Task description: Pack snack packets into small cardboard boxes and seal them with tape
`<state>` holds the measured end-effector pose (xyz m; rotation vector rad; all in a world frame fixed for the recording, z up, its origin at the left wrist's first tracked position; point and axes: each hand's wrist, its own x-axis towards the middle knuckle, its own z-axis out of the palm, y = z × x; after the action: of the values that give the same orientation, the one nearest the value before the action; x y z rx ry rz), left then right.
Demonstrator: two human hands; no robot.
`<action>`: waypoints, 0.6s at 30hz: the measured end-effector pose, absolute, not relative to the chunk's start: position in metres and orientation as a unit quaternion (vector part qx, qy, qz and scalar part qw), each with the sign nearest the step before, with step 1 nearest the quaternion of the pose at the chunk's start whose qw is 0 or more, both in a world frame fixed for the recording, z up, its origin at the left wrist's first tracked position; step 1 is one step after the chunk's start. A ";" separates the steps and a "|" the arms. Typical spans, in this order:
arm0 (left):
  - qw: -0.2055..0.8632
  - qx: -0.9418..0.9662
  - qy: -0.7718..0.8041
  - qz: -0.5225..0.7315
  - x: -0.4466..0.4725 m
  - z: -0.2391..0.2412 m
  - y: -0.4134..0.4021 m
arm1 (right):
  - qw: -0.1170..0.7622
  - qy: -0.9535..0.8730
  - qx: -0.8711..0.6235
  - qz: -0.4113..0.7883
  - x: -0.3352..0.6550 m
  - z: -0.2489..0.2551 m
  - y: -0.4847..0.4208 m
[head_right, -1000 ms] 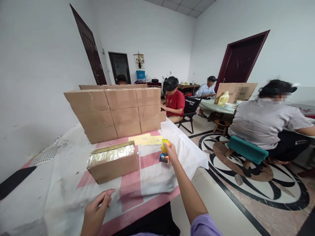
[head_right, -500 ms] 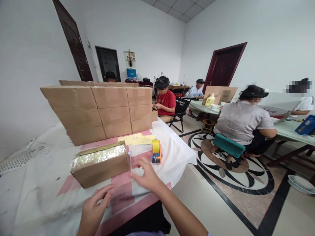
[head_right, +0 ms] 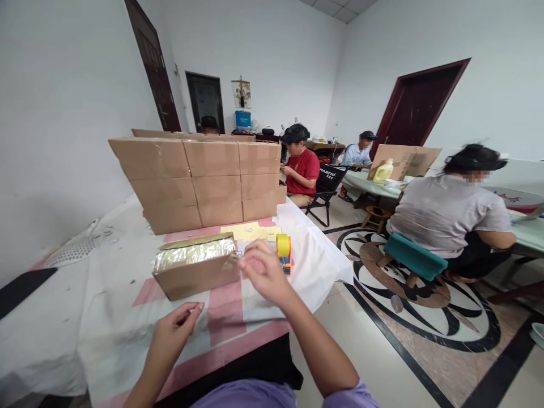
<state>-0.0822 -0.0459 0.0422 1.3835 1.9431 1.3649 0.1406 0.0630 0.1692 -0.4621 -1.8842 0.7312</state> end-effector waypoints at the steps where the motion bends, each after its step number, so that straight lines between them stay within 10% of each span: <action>1: 0.180 0.489 0.699 0.491 -0.088 0.045 -0.045 | 0.503 -0.779 -0.192 0.322 0.140 0.179 0.074; 9: 0.017 0.513 0.684 0.518 -0.104 0.092 -0.017 | 0.330 -0.832 -0.246 0.374 0.066 0.184 0.178; 18: 0.051 0.599 0.770 0.215 -0.091 0.111 0.030 | 0.242 -0.881 -0.315 0.255 0.011 0.157 0.218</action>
<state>-0.0911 0.0299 0.1112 1.8229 2.3419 0.6550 0.0107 0.2177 0.1572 -0.8621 -2.4091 0.6968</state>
